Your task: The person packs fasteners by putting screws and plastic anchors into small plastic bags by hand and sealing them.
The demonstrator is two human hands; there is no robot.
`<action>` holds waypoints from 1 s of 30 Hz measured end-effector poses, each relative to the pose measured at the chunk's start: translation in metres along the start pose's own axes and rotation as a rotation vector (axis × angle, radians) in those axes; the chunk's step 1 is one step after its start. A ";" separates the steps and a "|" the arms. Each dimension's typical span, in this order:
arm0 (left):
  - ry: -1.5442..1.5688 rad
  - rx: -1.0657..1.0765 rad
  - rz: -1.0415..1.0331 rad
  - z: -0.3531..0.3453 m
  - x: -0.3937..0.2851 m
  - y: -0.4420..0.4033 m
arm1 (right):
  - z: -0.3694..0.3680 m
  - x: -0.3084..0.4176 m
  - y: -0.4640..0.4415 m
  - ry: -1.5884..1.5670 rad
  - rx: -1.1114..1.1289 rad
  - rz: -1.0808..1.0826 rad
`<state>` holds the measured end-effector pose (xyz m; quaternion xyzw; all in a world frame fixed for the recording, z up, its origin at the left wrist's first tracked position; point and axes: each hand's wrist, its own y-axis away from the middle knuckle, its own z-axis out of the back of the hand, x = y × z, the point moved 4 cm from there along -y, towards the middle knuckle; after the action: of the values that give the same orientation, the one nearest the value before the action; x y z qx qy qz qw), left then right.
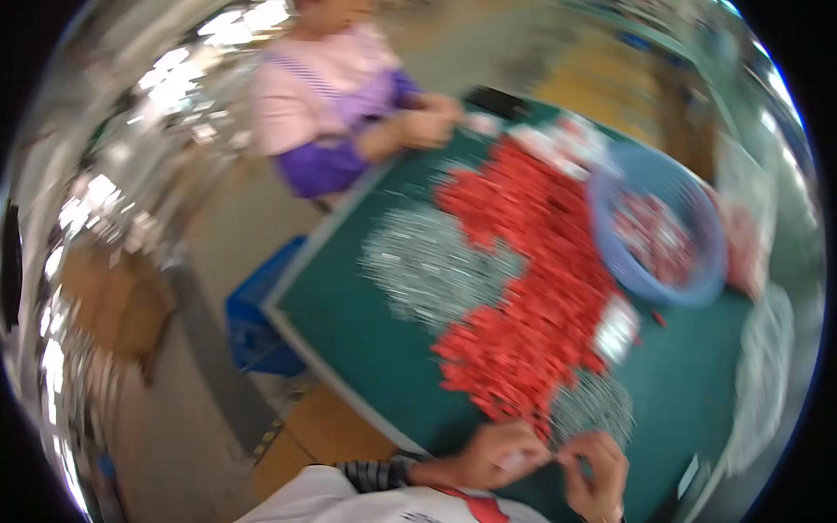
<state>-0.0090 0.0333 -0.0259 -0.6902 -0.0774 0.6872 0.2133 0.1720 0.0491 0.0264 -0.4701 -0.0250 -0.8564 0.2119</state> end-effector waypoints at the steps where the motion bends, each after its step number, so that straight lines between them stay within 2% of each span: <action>1: -0.015 -0.003 0.091 0.002 0.003 0.001 | 0.002 0.014 -0.012 0.071 -0.006 0.100; 2: 0.007 0.000 0.185 0.000 0.005 0.001 | 0.011 0.012 -0.012 0.055 0.064 -0.121; 3: 0.011 -0.056 0.149 0.001 0.009 0.004 | 0.018 0.001 -0.014 0.027 -0.042 -0.181; 5: 0.063 -0.134 0.075 -0.003 0.019 0.009 | 0.035 -0.053 -0.030 -0.273 -0.331 -0.060; 7: 0.085 -0.134 0.074 -0.008 0.030 0.007 | 0.080 -0.061 -0.066 -0.134 -0.354 -0.031; 8: 0.096 -0.130 0.075 -0.009 0.035 0.007 | 0.089 -0.060 -0.083 -0.126 -0.502 0.006; 9: 0.136 -0.054 0.203 -0.013 0.046 0.010 | 0.095 -0.053 -0.098 -0.118 -0.651 0.042; 10: 0.177 -0.086 0.145 -0.012 0.048 0.010 | 0.102 -0.050 -0.108 -0.112 -0.802 0.081; 13: 0.220 -0.202 -0.005 -0.005 0.044 0.006 | 0.104 -0.086 -0.093 -0.025 -0.525 -0.026; 15: 0.150 -0.300 -0.069 0.002 0.022 0.003 | 0.066 -0.136 -0.069 -0.109 -0.041 -0.026; 16: 0.136 -0.302 -0.065 0.004 0.016 0.001 | 0.020 0.002 -0.064 0.084 -0.020 -0.010; 17: 0.121 -0.303 -0.059 0.006 0.010 0.001 | -0.004 0.013 -0.058 -0.057 0.053 -0.023; 19: 0.052 -0.292 -0.098 0.005 0.006 0.000 | -0.026 0.017 -0.046 0.068 0.152 0.076; 22: -0.097 -0.260 -0.187 0.003 0.004 -0.001 | -0.042 0.019 -0.031 -0.072 0.157 -0.061; 24: -0.180 -0.253 -0.169 0.002 0.005 0.001 | -0.040 0.021 -0.031 -0.053 0.144 -0.010; 27: -0.115 -0.193 -0.142 0.000 0.013 0.003 | -0.044 0.012 -0.026 -0.074 0.185 -0.041; 28: 0.025 -0.192 -0.115 -0.003 0.016 0.004 | -0.045 0.009 -0.024 -0.088 0.205 -0.071; 30: 0.305 -0.187 -0.063 -0.007 0.021 0.004 | -0.043 0.016 -0.021 0.039 0.201 0.042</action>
<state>-0.0019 0.0370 -0.0466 -0.8004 -0.1292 0.5575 0.1787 0.1218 0.0524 0.0186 -0.4302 -0.0970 -0.8539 0.2763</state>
